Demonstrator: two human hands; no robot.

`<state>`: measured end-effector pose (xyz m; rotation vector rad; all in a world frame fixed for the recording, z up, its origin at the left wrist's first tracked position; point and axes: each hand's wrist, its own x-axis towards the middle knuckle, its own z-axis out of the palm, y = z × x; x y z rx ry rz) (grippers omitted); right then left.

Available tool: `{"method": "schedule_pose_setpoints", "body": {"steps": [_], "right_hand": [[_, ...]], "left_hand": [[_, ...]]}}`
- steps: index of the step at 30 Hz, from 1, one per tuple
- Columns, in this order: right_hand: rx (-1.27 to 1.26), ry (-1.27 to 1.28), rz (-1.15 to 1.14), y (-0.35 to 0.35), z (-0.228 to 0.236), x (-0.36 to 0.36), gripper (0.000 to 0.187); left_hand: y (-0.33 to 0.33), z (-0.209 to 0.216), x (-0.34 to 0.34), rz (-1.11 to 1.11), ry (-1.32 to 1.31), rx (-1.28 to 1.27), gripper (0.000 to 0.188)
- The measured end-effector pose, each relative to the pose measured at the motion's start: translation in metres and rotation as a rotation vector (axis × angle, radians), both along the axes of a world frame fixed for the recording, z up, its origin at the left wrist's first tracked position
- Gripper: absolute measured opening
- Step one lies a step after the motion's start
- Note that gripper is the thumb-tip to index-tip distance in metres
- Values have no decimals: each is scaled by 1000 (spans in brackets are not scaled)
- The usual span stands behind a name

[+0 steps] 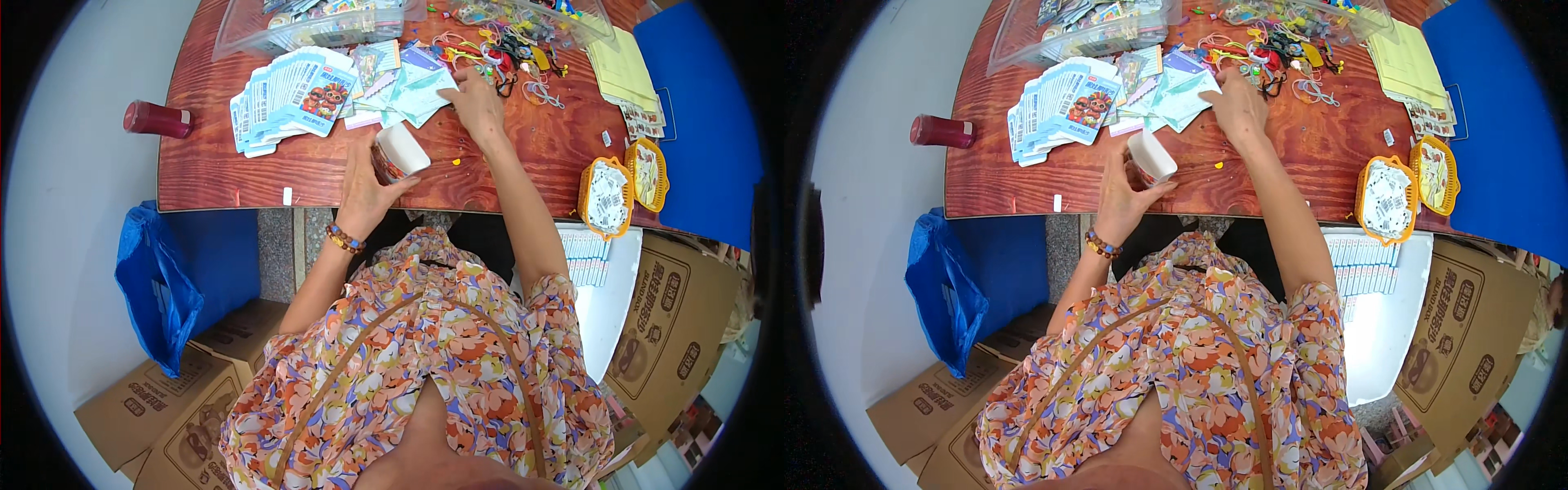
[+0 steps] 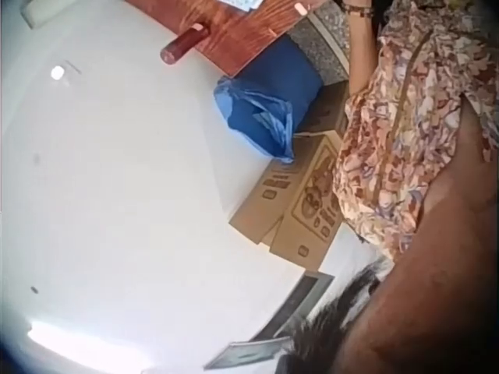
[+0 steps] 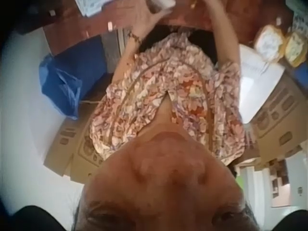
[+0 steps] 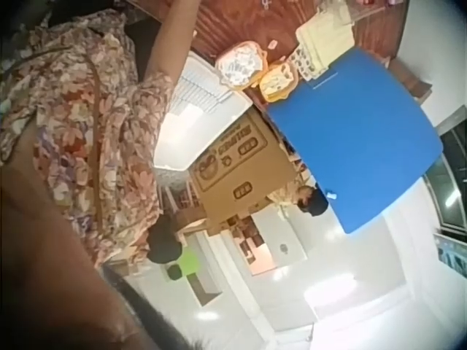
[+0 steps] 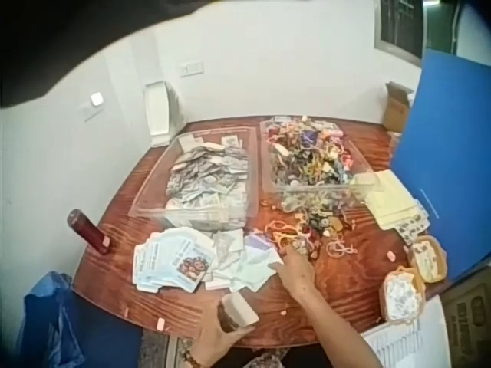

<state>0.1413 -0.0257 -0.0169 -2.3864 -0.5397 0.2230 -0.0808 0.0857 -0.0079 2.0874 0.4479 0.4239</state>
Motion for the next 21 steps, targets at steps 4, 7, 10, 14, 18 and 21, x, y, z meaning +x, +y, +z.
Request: {"method": "schedule_pose_setpoints", "body": {"steps": [4,7,10,14,18,21], "right_hand": [[540,350,-21,-28,12,-1,24],[774,287,-30,-59,47,-24,13],[857,196,-31,-84,82,-52,9],[681,63,55,-95,90,-70,6],[557,132,80,-102,88,-70,6],[487,193,124,-101,88,-68,9]], "left_hand": [[1,14,8,-24,-67,257,90],[0,21,15,-24,-16,188,85],[-2,15,23,-51,-18,225,84],[-15,23,32,-105,-8,268,88],[-21,27,37,-130,-31,309,95],[-24,28,38,-147,-78,422,100]]}}
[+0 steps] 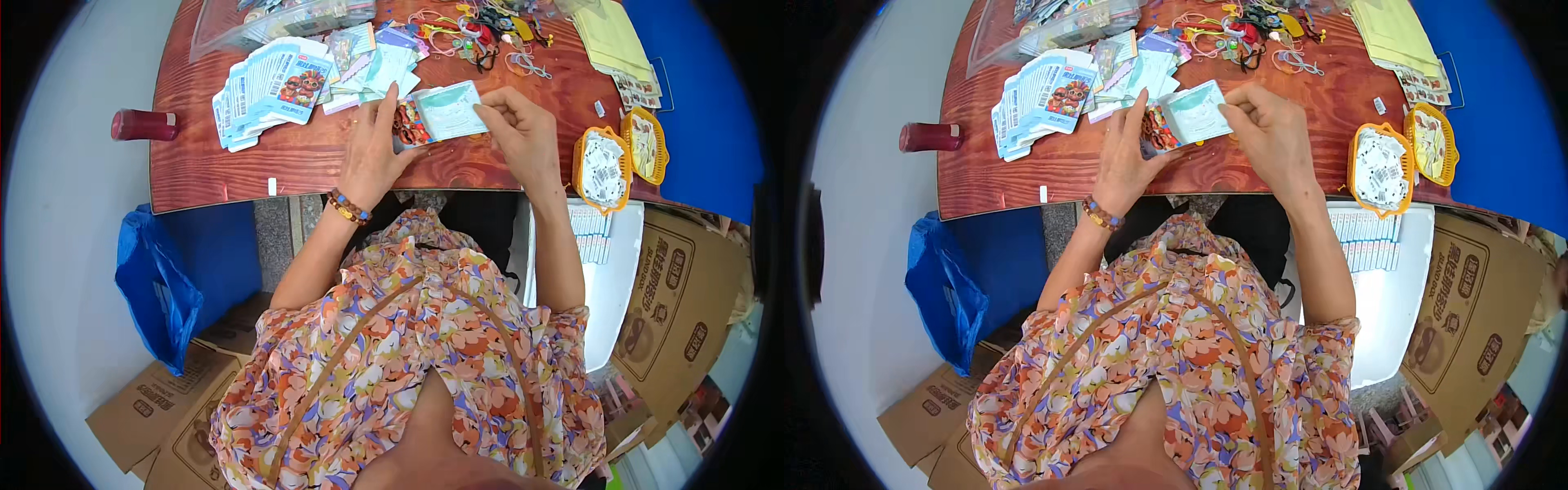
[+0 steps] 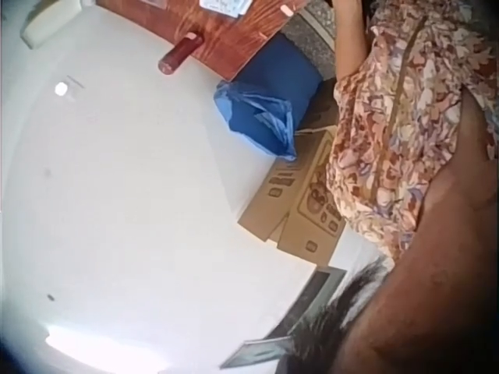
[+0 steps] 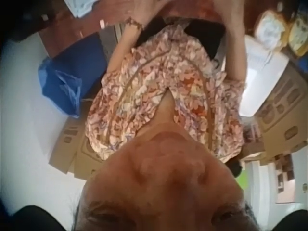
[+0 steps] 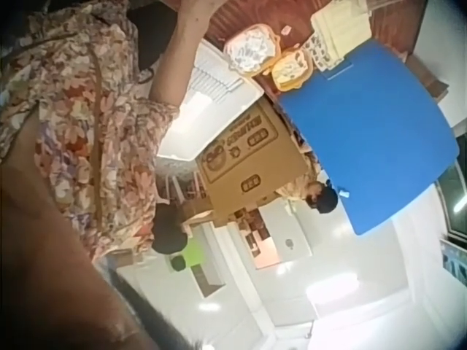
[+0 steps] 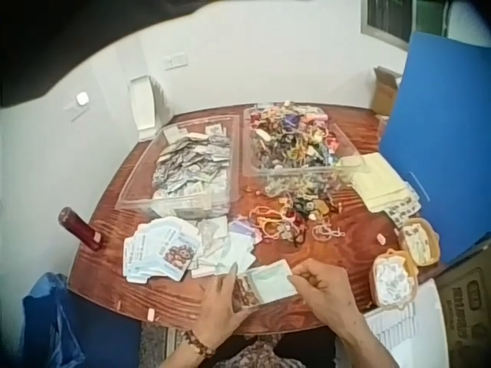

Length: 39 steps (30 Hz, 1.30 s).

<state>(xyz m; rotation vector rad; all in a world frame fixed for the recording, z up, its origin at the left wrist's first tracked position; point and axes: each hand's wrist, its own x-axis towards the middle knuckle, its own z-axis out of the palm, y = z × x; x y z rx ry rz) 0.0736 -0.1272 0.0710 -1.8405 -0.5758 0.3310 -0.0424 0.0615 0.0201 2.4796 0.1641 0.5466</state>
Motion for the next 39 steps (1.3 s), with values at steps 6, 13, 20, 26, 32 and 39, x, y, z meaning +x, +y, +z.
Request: {"method": "schedule_pose_setpoints", "body": {"steps": [6,13,20,26,32,39], "right_hand": [[-227,-341,17,19,-8,-20,23],[-107,-296,99,11,-33,-9,22],[-369,-412,-374,-18,-56,99,21],[-796,-342,-444,-30,-93,136,23],[-127,-264,-255,-39,-61,103,11],[-293,-266,179,-24,-4,41,8]], "left_hand": [[-7,-6,7,26,-16,-26,96],[-9,-12,16,-8,-16,-48,87],[-2,-11,8,16,68,-78,79],[-4,-12,8,12,30,-110,81],[-3,-8,17,10,63,-58,80],[-15,-7,33,-80,137,17,81]]}}
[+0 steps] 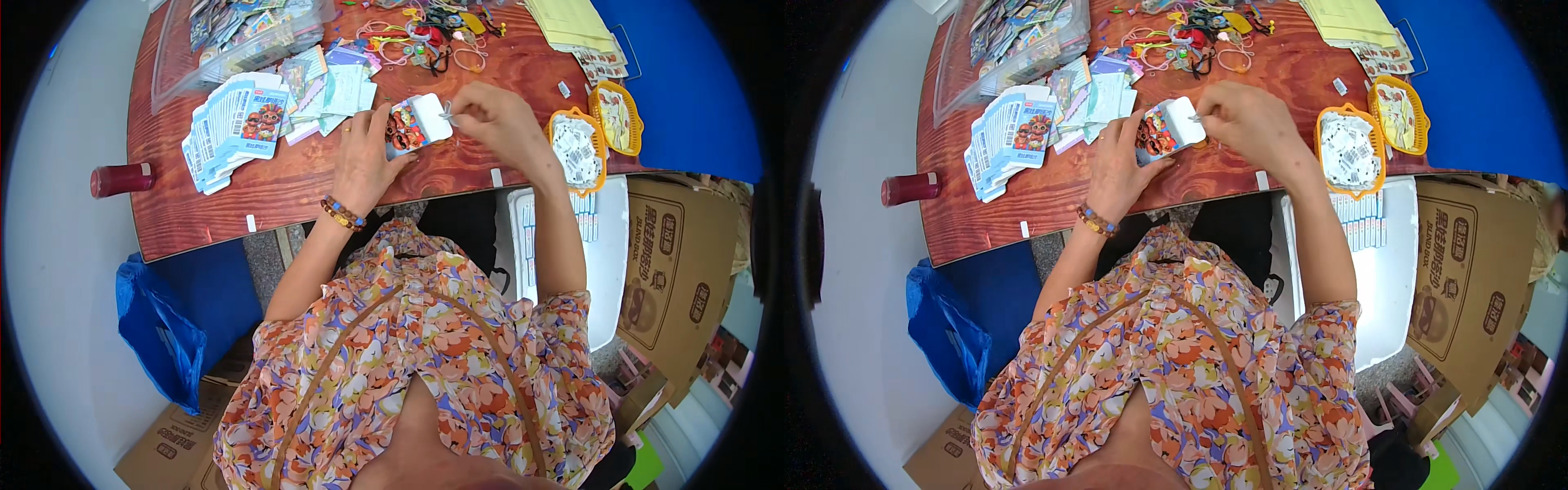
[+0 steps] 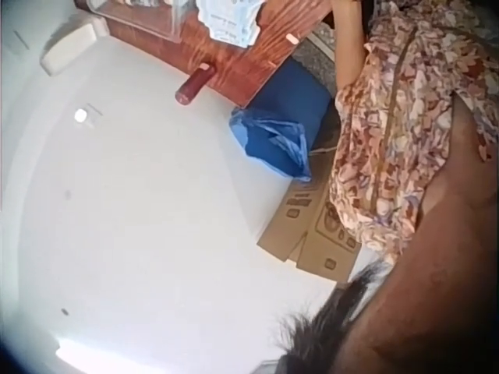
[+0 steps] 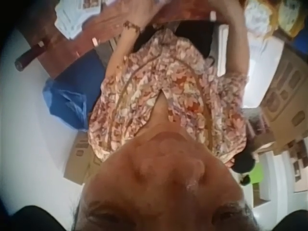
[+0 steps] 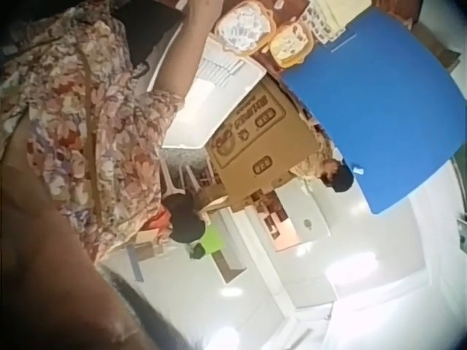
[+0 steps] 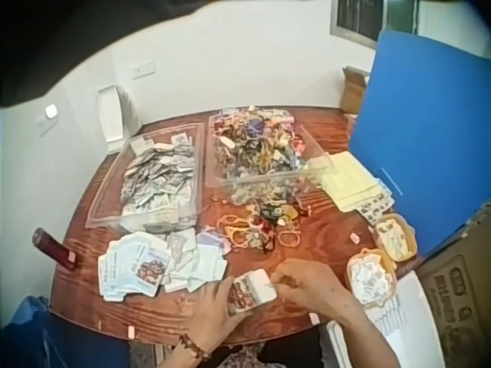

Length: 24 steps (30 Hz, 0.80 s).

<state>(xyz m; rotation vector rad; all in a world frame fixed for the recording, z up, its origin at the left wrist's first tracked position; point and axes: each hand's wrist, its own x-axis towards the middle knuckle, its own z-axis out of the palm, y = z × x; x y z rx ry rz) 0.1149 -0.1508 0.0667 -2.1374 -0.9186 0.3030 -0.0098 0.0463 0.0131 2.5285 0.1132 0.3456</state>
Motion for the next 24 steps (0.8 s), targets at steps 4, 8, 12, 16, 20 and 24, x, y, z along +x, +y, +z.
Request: {"method": "schedule_pose_setpoints", "body": {"steps": [4,8,12,16,20,24], "right_hand": [[-205,-240,58,21,6,-15,12],[-126,-175,101,37,1,-19,16],[173,33,117,32,-2,-18,19],[365,473,-148,12,-4,-17,20],[242,126,-162,10,-22,-21,19],[103,-200,-175,17,-23,-23,13]], "left_hand": [[-6,4,-3,-17,-16,15,81],[-2,3,-5,-1,-10,-67,81],[4,3,-7,53,-47,-67,81],[3,1,-7,53,-51,-132,83],[1,-4,-4,47,-66,-93,84],[1,-2,-3,46,-104,-89,84]]}}
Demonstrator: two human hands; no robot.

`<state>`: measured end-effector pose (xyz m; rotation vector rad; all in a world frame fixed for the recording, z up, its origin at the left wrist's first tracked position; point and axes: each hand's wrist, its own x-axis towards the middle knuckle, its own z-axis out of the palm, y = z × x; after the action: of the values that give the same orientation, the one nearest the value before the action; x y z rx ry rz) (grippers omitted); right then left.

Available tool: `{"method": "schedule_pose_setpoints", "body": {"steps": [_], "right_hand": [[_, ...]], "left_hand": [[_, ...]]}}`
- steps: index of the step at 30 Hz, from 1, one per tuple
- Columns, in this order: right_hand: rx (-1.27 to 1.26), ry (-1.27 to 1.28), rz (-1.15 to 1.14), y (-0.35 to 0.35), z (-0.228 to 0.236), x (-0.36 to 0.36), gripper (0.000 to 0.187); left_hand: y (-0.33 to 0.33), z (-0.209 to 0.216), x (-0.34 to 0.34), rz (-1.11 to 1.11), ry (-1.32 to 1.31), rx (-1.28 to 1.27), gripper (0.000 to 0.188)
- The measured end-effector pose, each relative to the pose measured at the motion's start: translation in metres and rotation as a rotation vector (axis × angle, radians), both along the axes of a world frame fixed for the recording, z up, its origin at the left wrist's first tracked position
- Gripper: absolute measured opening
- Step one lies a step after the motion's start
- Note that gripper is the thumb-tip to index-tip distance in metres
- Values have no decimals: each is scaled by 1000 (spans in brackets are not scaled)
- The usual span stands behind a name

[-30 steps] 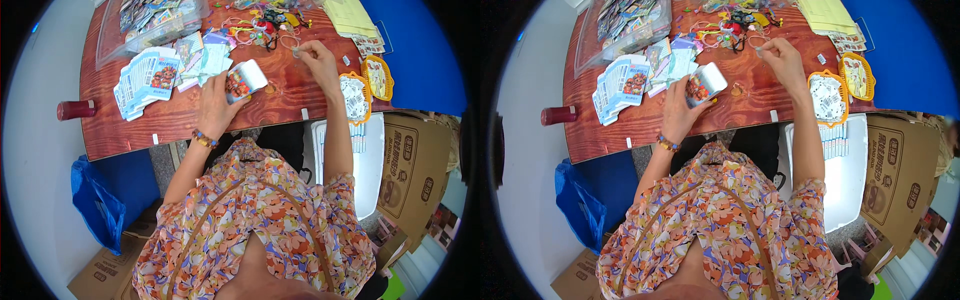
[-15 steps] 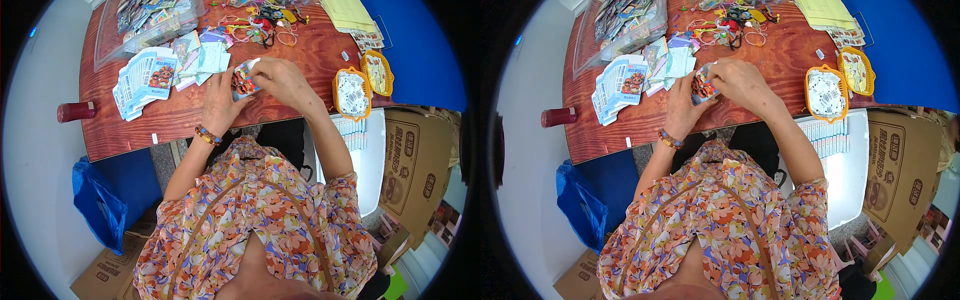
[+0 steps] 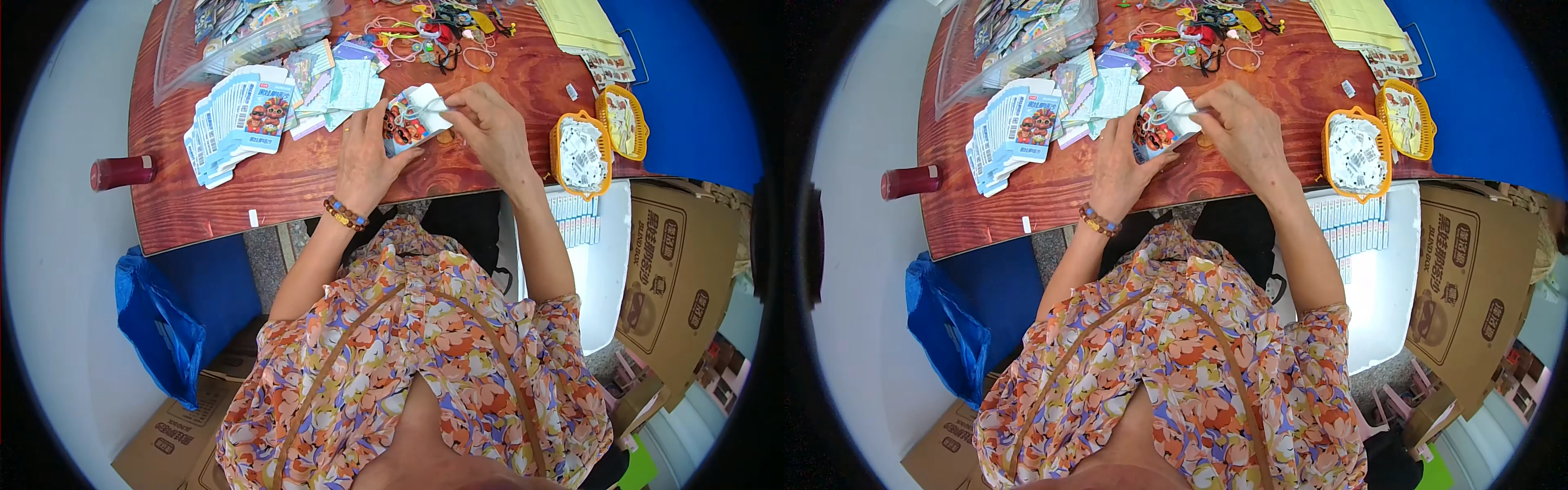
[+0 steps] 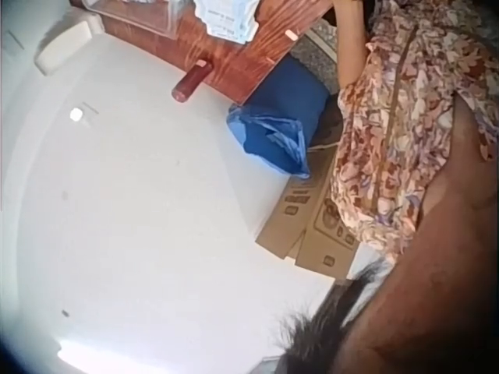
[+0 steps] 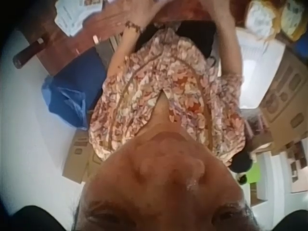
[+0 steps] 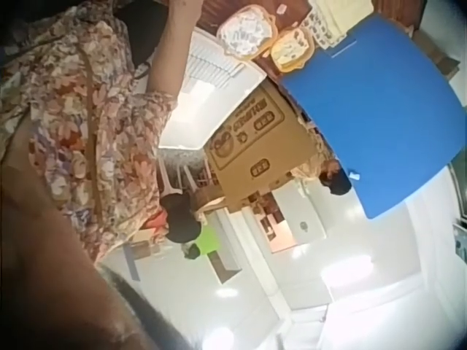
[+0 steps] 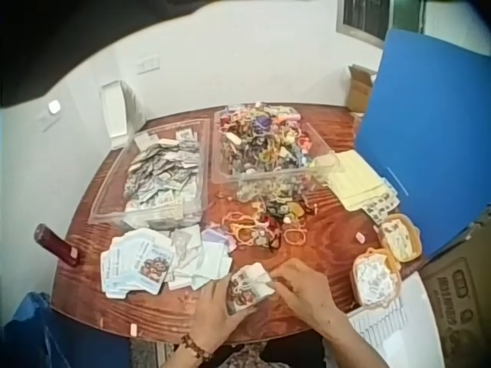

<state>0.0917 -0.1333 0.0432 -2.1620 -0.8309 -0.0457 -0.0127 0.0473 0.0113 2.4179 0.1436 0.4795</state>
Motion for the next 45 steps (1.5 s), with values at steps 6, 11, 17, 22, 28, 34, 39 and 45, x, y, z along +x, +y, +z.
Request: {"method": "schedule_pose_setpoints", "body": {"steps": [6,11,17,22,28,34,39,45], "right_hand": [[-166,-203,31,5,7,1,10],[-231,76,95,2,27,8,16],[-99,284,193,17,18,16,15],[62,341,263,18,16,12,19],[186,593,60,13,24,9,23],[297,798,57,24,20,5,23],[298,480,-21,36,4,62,23],[-105,12,-50,84,-26,128,24]], "left_hand": [[4,5,-2,37,91,109,86],[6,8,-1,34,142,178,86],[2,6,-2,-45,128,157,85],[4,4,-4,-7,103,48,83],[2,6,1,15,68,-7,83],[10,1,3,36,-10,-8,83],[17,4,-17,32,-32,-94,78],[13,6,-40,-6,17,-91,77]]}}
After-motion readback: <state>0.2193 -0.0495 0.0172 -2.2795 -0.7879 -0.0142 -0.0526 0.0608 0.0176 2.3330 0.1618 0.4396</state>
